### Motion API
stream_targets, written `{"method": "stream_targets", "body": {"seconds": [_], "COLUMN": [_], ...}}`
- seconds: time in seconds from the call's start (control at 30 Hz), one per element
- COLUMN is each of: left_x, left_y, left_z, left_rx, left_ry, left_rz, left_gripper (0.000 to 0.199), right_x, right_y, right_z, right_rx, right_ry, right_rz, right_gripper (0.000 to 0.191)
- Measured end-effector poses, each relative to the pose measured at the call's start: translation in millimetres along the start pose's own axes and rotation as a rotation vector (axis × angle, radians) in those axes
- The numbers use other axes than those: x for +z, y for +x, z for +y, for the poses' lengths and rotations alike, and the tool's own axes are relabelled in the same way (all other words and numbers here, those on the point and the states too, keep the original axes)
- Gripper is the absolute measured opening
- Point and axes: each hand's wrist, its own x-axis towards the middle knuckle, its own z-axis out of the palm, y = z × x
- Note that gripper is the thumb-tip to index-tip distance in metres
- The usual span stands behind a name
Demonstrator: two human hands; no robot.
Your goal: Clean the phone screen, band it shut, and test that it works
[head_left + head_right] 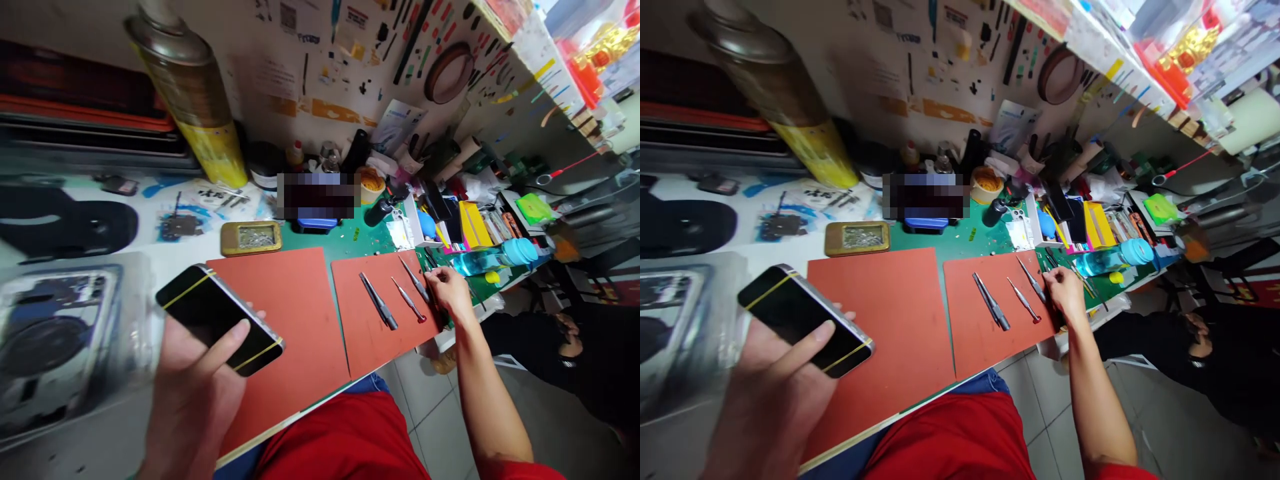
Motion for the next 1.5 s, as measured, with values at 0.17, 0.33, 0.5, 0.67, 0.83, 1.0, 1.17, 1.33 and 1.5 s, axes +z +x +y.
{"method": "stream_targets", "body": {"seconds": [0.17, 0.33, 0.5, 0.67, 0.83, 1.0, 1.17, 1.33, 1.5], "left_x": [-0.1, -8.3, -8.9, -8.2, -8.1, -6.0, -6.6, -8.8, -10.7], "left_y": [-2.9, -2.8, -3.6, -4.2, -4.5, -5.9, -6.0, -6.7, -6.6], "left_z": [-4.9, -13.5, -12.7, -11.1, -10.6, -12.2, -17.7, -20.5, -23.0], "left_rx": [-0.068, 0.001, 0.015, 0.007, 0.030, 0.094, 0.167, 0.200, 0.196], "left_ry": [-0.225, -0.226, -0.279, -0.324, -0.330, -0.341, -0.356, -0.351, -0.352], "left_rz": [0.013, 0.025, 0.033, 0.049, 0.065, 0.097, 0.127, 0.164, 0.196], "left_gripper": [0.069, 0.074, 0.074, 0.070, 0.079, 0.076, 0.075, 0.077, 0.077], "right_x": [-34.7, -38.4, -7.3, 8.4, 15.0, 33.9, 52.9, 59.1, 60.4], "right_y": [-18.8, -53.1, -102.3, -140.2, -161.4, -190.6, -211.0, -219.1, -219.8], "right_z": [-13.0, -45.9, -100.5, -146.5, -169.0, -190.2, -209.1, -216.8, -220.0], "right_rx": [-0.067, -0.093, -0.180, -0.342, -0.448, -0.170, -0.099, -0.079, -0.089], "right_ry": [0.102, 0.960, 1.357, 1.448, 1.316, 1.342, 1.517, 1.570, 1.603], "right_rz": [0.193, -0.113, -0.540, -0.740, -0.491, -0.238, -0.125, -0.151, -0.172], "right_gripper": [0.048, 0.028, 0.050, 0.025, 0.013, 0.020, 0.019, 0.007, 0.005]}}
